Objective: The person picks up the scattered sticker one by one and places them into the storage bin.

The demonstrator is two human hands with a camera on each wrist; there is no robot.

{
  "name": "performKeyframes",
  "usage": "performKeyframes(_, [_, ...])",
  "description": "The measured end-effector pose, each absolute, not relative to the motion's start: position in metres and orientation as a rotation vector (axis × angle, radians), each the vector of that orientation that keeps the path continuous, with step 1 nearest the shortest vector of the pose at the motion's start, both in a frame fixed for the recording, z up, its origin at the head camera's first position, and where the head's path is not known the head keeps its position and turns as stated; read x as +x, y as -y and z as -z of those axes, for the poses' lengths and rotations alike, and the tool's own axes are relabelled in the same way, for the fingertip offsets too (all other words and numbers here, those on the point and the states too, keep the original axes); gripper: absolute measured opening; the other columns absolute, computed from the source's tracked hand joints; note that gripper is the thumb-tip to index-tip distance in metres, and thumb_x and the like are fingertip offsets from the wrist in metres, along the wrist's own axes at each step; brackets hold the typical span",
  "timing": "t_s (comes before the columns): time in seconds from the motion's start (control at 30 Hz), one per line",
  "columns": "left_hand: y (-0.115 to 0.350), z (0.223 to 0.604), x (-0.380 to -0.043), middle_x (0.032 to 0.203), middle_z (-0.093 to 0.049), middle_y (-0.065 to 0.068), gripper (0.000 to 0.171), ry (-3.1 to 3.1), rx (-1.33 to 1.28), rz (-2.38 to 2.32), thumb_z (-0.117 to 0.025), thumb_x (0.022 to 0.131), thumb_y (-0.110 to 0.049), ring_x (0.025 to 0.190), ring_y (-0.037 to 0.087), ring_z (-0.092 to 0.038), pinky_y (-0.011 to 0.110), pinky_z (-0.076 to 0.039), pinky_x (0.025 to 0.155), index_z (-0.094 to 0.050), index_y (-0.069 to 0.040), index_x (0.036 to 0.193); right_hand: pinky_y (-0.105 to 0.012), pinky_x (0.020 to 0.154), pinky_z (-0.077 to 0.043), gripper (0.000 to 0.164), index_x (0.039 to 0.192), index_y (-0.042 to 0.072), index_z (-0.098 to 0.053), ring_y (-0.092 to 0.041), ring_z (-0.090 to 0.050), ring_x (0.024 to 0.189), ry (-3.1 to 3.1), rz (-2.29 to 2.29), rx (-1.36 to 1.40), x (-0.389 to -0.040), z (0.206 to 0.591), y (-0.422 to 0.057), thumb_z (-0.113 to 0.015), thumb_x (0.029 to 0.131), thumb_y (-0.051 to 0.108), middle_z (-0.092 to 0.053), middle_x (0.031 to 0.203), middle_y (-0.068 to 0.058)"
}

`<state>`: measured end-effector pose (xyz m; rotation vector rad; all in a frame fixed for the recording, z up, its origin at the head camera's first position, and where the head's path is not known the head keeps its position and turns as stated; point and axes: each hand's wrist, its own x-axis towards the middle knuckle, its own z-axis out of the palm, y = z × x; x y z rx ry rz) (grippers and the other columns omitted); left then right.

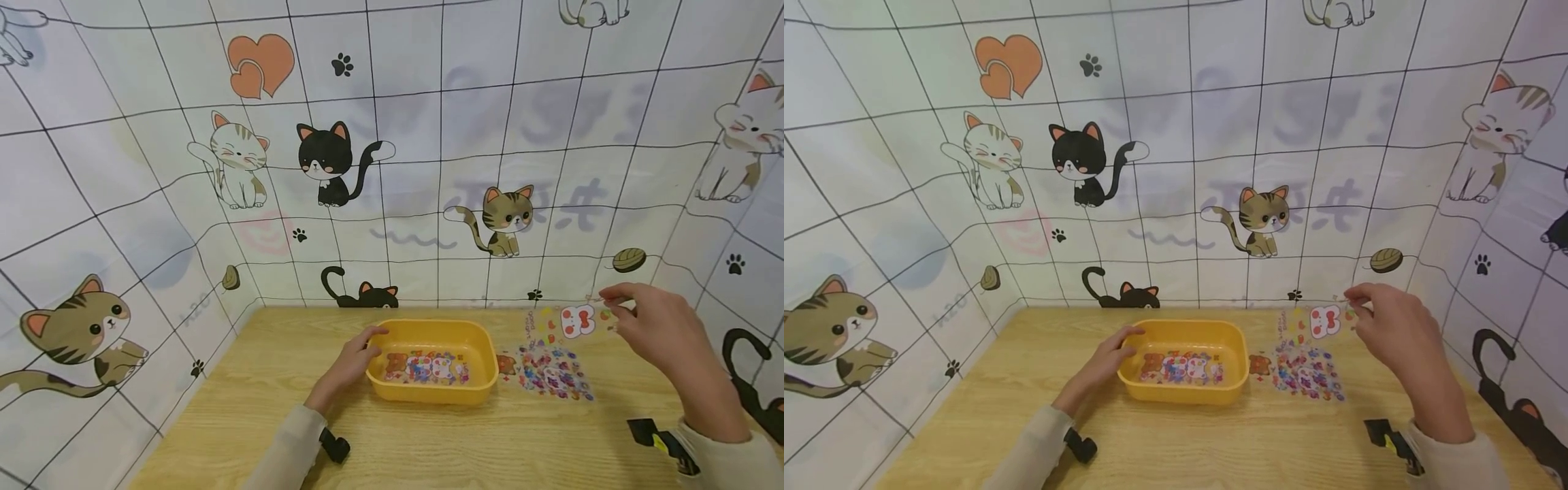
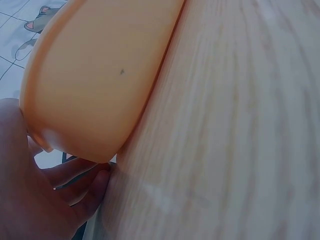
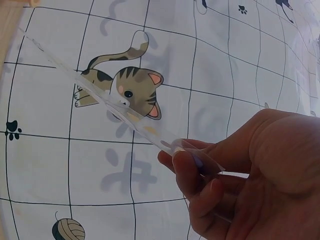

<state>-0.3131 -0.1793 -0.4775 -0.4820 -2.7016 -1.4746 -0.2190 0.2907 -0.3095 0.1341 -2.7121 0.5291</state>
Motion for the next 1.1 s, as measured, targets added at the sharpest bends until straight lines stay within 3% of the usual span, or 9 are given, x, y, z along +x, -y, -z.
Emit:
performKeyframes(0.27, [0.1785, 0.4767, -0.3148, 0.158, -0.051, 0.009, 0.042, 2.703, -0.472, 1.471, -0.05, 0.101, -0.014, 0.15, 0.035, -0.042, 0.058, -0.035, 0.121, -0.059, -0.02, 0.141, -0.029, 0.045, -0.026, 0.031, 0.129, -0.002, -0.065, -0.017, -0.037, 0.05, 2.695, -0.529, 0.15, -0.217, 0.3087, -0.2891, -0.054, 0.102, 0.009, -0.068, 0.072, -0.009])
performKeyframes(0.4, [0.1788, 0.4769, -0.3149, 0.157, -0.052, 0.009, 0.042, 2.705, -0.481, 1.46, -0.05, 0.101, -0.014, 0.15, 0.035, -0.041, 0.058, -0.035, 0.121, -0.059, -0.02, 0.141, -0.031, 0.047, -0.029, 0.03, 0.128, -0.002, -0.066, -0.02, -0.047, 0.056, 2.674, -0.529, 0.151, -0.2161, 0.3081, -0.2892, -0.055, 0.102, 0.009, -0.07, 0.085, -0.022])
performKeyframes(0.5, [0.1787, 0.4768, -0.3146, 0.156, -0.052, 0.009, 0.042, 2.704, -0.483, 1.462, -0.05, 0.101, -0.014, 0.151, 0.035, -0.04, 0.058, -0.035, 0.121, -0.058, -0.02, 0.142, -0.032, 0.048, -0.031, 0.03, 0.128, -0.002, -0.066, -0.024, -0.056, 0.065, 2.646, -0.529, 0.146, -0.2153, 0.3073, -0.2889, -0.057, 0.101, 0.008, -0.069, 0.105, -0.033])
performKeyframes(1.1, [0.1778, 0.476, -0.3095, 0.16, -0.048, 0.009, 0.042, 2.709, -0.459, 1.498, -0.051, 0.102, -0.014, 0.151, 0.035, -0.04, 0.058, -0.036, 0.121, -0.057, -0.02, 0.144, -0.031, 0.044, -0.03, 0.029, 0.127, -0.001, -0.068, -0.017, -0.057, 0.064, 2.617, -0.552, 0.15, -0.211, 0.3095, -0.2882, -0.057, 0.101, 0.008, -0.071, 0.108, -0.031])
